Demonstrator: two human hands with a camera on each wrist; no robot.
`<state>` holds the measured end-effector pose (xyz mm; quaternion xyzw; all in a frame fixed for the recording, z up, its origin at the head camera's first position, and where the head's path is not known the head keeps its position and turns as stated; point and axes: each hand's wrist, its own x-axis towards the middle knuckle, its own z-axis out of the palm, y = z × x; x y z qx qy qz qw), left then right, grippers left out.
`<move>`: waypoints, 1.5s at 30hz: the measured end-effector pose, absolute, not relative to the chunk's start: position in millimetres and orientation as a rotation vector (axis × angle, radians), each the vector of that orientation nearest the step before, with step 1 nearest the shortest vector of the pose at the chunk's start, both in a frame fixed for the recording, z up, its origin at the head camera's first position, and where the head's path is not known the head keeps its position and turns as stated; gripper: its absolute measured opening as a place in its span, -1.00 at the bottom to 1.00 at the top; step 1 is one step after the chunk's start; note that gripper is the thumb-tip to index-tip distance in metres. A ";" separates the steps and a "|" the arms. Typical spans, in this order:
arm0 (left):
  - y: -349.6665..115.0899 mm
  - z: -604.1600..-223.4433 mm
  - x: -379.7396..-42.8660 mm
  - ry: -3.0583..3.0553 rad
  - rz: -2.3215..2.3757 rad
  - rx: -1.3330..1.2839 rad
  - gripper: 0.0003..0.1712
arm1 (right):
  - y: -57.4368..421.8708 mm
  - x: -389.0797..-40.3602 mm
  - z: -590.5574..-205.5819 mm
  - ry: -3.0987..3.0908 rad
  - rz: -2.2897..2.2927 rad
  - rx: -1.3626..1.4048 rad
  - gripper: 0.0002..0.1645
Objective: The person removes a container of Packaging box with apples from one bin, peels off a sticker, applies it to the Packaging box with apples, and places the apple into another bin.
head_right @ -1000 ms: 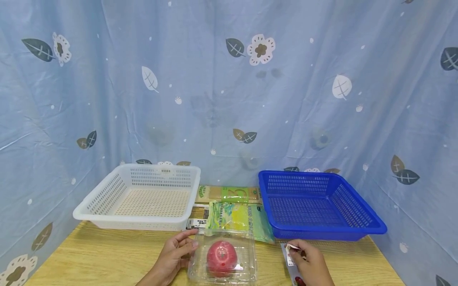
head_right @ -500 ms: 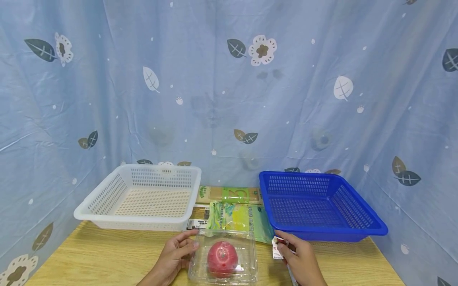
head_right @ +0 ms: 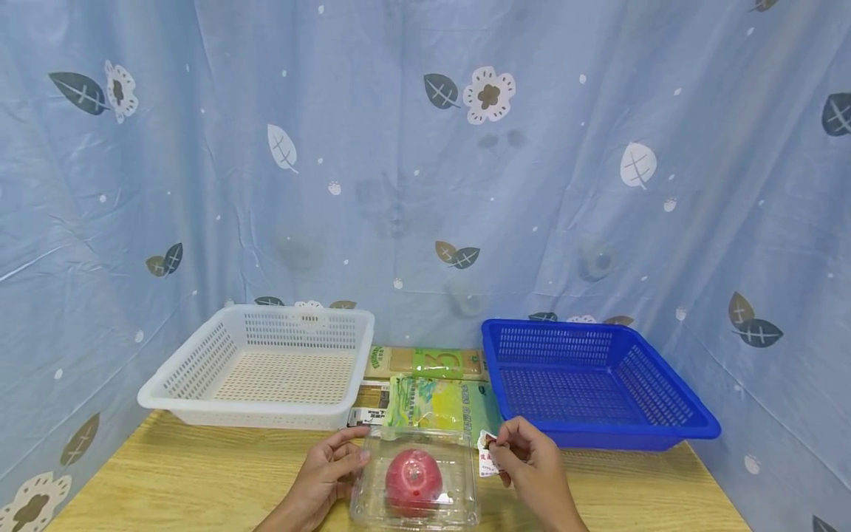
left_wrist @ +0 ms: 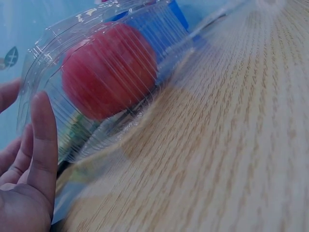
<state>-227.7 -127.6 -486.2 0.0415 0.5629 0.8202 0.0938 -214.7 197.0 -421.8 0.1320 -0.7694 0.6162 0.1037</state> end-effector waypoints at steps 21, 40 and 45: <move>-126.8 -489.0 -230.9 1.675 2.427 0.152 -0.28 | 145.1 -218.8 -413.4 -2.350 1.911 0.578 -0.73; -130.1 -485.5 -229.9 1.676 2.416 0.137 -0.29 | 114.1 -218.0 -418.1 -2.488 1.714 0.588 -0.64; -128.6 -485.7 -230.2 1.658 2.418 0.141 -0.29 | 111.5 -219.5 -420.5 -2.514 1.587 0.660 -0.59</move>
